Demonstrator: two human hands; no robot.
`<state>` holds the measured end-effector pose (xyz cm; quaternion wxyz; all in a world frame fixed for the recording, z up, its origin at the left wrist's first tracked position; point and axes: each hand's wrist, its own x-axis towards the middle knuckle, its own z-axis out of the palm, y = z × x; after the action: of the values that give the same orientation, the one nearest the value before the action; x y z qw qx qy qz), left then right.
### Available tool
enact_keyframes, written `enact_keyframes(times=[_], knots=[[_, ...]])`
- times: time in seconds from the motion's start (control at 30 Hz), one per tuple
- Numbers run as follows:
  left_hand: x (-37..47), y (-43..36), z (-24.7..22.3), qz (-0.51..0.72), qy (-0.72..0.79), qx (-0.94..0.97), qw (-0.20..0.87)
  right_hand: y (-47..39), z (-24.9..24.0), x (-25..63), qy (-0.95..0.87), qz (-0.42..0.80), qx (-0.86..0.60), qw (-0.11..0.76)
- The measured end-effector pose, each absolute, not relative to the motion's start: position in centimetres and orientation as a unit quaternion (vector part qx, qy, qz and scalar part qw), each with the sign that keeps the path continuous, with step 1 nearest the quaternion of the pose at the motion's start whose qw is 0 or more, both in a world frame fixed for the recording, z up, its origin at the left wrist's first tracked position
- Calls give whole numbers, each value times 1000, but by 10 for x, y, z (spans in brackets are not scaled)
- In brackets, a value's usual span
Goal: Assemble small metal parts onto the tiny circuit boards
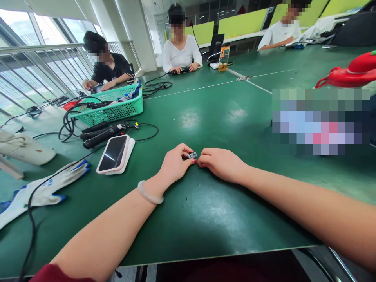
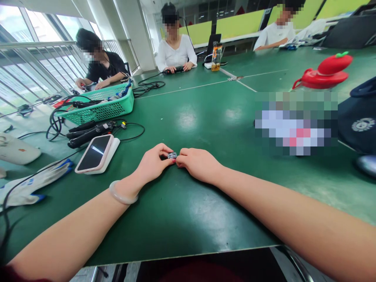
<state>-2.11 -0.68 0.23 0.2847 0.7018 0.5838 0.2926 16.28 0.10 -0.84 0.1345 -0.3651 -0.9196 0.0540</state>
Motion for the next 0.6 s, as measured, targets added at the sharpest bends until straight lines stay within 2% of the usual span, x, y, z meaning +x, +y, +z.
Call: enact_keyframes(times=[0.13,0.4,0.6], knots=[[-22,-7,3,287,584,701,290,0,-10,164,-922,48,-358,139],[-18,-10,1,275,545,721,327,0,-10,167,-896,10,-377,233],[-17,-12,2,276,518,730,349,-1,-10,166,-904,-8,-364,226]])
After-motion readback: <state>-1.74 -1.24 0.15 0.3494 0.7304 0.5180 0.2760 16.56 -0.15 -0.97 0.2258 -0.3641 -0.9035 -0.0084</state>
